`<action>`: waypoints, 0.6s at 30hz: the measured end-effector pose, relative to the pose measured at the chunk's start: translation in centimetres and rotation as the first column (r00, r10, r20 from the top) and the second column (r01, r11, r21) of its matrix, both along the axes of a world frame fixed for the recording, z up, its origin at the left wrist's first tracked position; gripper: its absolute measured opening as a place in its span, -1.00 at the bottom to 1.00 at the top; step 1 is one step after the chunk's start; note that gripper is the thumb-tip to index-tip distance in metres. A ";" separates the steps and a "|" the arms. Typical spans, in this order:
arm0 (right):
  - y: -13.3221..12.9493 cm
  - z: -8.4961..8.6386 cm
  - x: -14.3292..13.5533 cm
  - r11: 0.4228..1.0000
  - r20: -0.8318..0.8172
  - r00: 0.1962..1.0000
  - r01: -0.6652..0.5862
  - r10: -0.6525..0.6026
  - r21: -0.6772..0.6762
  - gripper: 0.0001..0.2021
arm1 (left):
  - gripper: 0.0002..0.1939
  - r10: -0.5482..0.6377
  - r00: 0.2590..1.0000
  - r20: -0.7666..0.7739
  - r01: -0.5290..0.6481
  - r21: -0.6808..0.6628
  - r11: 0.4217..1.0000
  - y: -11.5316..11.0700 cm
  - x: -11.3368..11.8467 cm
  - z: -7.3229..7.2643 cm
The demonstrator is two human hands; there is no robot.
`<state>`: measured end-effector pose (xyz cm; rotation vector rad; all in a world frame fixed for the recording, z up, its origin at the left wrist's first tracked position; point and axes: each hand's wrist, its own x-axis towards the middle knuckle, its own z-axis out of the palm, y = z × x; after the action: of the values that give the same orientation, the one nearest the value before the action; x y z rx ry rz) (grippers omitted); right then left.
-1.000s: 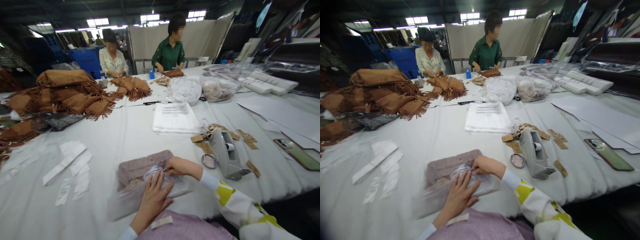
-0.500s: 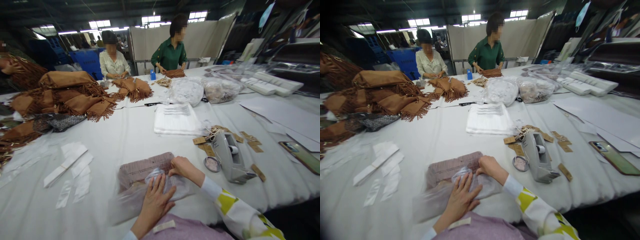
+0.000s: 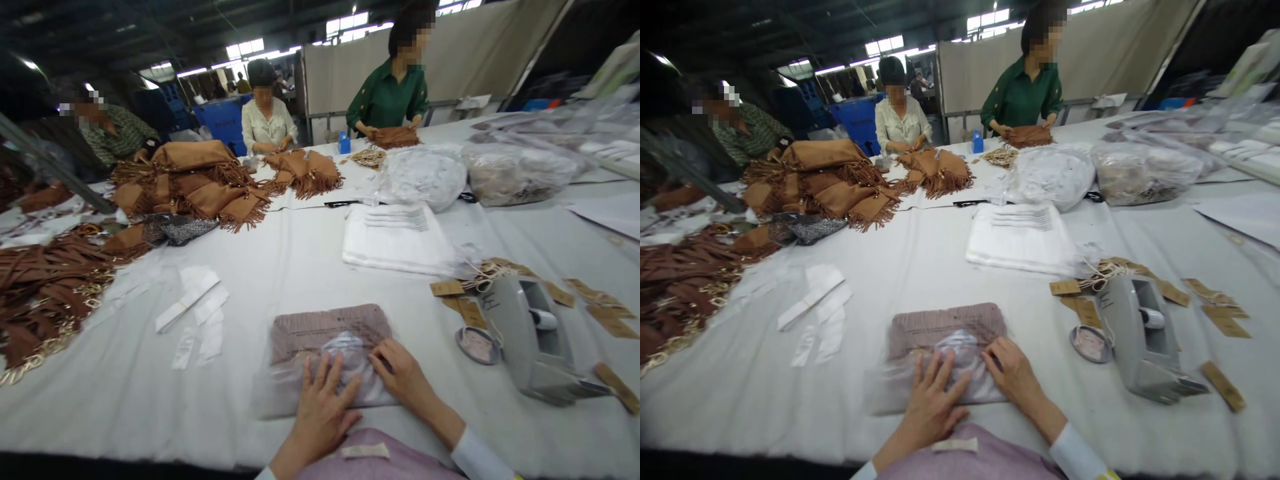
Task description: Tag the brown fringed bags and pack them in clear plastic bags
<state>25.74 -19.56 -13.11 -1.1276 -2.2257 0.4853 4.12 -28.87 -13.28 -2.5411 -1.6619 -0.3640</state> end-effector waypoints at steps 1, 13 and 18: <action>0.1 -0.2 0.2 1.000 -0.002 1.000 0.008 -0.008 0.008 -0.79 | -0.37 0.135 0.991 0.004 -0.135 0.000 0.991 -0.9 -1.4 -0.5; 0.1 -0.4 0.2 0.996 -0.020 0.997 0.075 -0.074 0.056 -0.80 | -0.31 0.732 0.146 0.665 -0.687 -0.464 0.558 -3.3 -9.2 -1.1; 0.2 -0.7 0.4 0.996 -0.033 0.997 0.070 -0.068 0.052 -0.81 | -0.39 0.682 0.003 0.731 -0.673 -0.503 0.542 -2.5 -8.5 -0.9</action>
<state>26.14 -19.31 -13.81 -1.1572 -2.1526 0.4102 -4.33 -31.34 -14.17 -0.9633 -2.9060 -1.7815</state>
